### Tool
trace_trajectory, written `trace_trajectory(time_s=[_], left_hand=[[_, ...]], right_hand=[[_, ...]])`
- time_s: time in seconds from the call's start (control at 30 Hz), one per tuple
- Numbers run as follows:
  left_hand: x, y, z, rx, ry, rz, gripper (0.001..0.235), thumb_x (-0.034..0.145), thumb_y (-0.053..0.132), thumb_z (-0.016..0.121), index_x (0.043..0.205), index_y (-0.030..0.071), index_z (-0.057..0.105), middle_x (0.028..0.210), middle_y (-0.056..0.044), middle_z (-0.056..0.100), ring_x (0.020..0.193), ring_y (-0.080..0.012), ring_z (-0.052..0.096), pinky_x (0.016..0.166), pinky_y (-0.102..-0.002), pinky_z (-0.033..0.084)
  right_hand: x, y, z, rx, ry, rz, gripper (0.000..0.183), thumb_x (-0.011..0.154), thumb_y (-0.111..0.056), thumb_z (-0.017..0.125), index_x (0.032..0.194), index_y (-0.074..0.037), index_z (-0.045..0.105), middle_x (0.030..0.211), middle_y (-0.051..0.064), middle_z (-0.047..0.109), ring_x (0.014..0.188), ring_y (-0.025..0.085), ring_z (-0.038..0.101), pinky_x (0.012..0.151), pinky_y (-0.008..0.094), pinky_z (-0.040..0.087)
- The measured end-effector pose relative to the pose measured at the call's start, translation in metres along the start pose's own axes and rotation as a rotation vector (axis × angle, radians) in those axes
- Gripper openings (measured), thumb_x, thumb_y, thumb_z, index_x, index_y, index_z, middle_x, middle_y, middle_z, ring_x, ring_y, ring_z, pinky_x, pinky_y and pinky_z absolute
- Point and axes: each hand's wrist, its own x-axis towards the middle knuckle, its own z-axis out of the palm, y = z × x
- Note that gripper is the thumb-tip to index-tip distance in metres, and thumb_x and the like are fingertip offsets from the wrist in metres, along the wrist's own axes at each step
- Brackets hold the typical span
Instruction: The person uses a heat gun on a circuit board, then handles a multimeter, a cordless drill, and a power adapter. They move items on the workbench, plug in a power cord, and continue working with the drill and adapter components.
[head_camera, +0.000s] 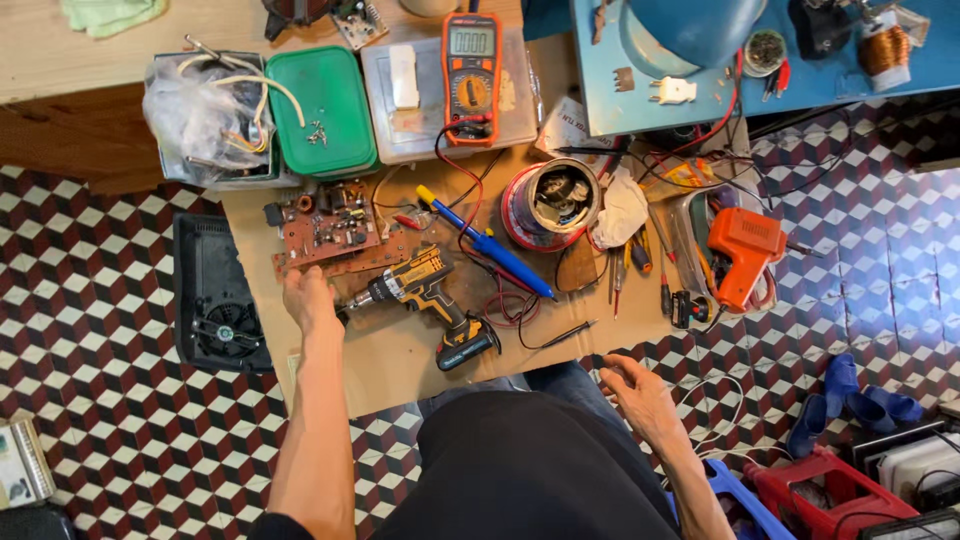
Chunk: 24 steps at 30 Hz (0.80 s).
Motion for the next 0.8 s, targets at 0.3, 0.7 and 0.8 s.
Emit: trace_trajectory(time_s=[0.3,0.7,0.8], left_hand=[[-0.241,0.081,0.192,0.676,-0.594,1.021,0.093,0.078,0.034,0.088,0.153,0.009,0.039,0.153,-0.025,0.044,0.139,-0.0407,0.045,0.113,-0.048,0.041],[-0.274,0.069,0.273,1.075,-0.436,0.984,0.123,0.061,0.036,0.095,0.16,0.016,0.024,0.161,-0.023,0.028,0.142,-0.0456,0.035,0.11,-0.055,0.041],[-0.278,0.072,0.274,1.05,-0.396,1.076,0.116,0.064,0.035,0.094,0.156,0.009,0.029,0.159,-0.028,0.025,0.139,-0.0476,0.034,0.112,-0.054,0.038]], right_hand=[[0.009,-0.01,-0.032,-0.008,-0.017,-0.024,0.048,0.091,-0.033,0.064,0.132,-0.007,0.066,0.102,0.014,0.08,0.09,0.018,0.076,0.077,0.032,0.058],[0.042,0.021,-0.152,-0.053,0.037,-0.296,0.045,0.091,-0.031,0.064,0.13,-0.006,0.067,0.089,0.006,0.076,0.078,0.01,0.07,0.068,0.028,0.055],[0.05,0.011,-0.174,-0.101,0.007,-0.2,0.044,0.094,-0.032,0.063,0.13,-0.008,0.069,0.084,0.009,0.074,0.071,0.015,0.066,0.064,0.03,0.053]])
